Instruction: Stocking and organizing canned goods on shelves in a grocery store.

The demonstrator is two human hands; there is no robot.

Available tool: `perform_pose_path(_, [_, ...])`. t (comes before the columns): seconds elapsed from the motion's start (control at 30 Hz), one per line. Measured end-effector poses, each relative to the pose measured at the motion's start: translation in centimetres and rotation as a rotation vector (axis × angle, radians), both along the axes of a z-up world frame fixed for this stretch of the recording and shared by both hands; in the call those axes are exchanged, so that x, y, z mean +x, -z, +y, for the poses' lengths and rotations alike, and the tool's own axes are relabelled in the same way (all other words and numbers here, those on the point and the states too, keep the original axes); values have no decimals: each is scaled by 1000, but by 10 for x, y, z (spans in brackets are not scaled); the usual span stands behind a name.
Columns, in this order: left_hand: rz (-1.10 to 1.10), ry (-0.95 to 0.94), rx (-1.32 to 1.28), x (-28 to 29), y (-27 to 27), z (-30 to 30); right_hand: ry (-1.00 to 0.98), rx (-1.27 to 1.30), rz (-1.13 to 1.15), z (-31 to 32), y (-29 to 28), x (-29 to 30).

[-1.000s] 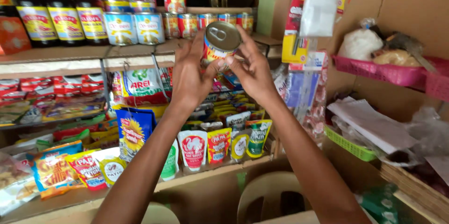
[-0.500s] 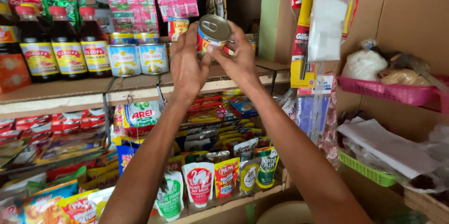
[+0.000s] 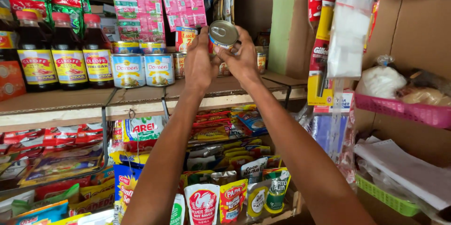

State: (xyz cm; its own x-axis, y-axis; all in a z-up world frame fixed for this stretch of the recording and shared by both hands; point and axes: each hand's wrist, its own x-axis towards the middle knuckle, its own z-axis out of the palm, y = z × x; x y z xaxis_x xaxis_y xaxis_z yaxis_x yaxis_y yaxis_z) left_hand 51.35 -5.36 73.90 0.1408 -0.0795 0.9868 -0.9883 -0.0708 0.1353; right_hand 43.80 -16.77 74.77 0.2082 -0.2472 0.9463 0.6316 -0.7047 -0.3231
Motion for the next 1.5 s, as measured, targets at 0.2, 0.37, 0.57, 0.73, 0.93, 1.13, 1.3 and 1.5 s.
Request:
perform_pose_path(0.2, [-3, 130, -12, 3, -5, -8, -100, 75, 35, -7, -13, 16])
perform_pose_path(0.37, [146, 163, 121, 26, -12, -19, 113, -27, -64, -31, -16, 39])
perform_pose_path(0.57, [13, 12, 298, 60, -8, -38, 376, 24, 25, -37, -31, 43])
perform_pose_path(0.73, [160, -240, 539, 31, -26, -15, 273, -40, -78, -73, -34, 83])
perform_pose_path(0.93, [180, -317, 587, 52, -20, -33, 298, -11, 104, -69, -40, 89])
perform_pose_path(1.13, [176, -496, 692, 67, -8, -45, 383, 64, 209, -105, -41, 125])
perform_pose_path(1.3, [304, -524, 722, 73, -6, -53, 450, 144, 177, -95, -47, 120])
perform_pose_path(1.5, [367, -548, 761, 81, -6, -53, 512, -7, 170, -133, -39, 155])
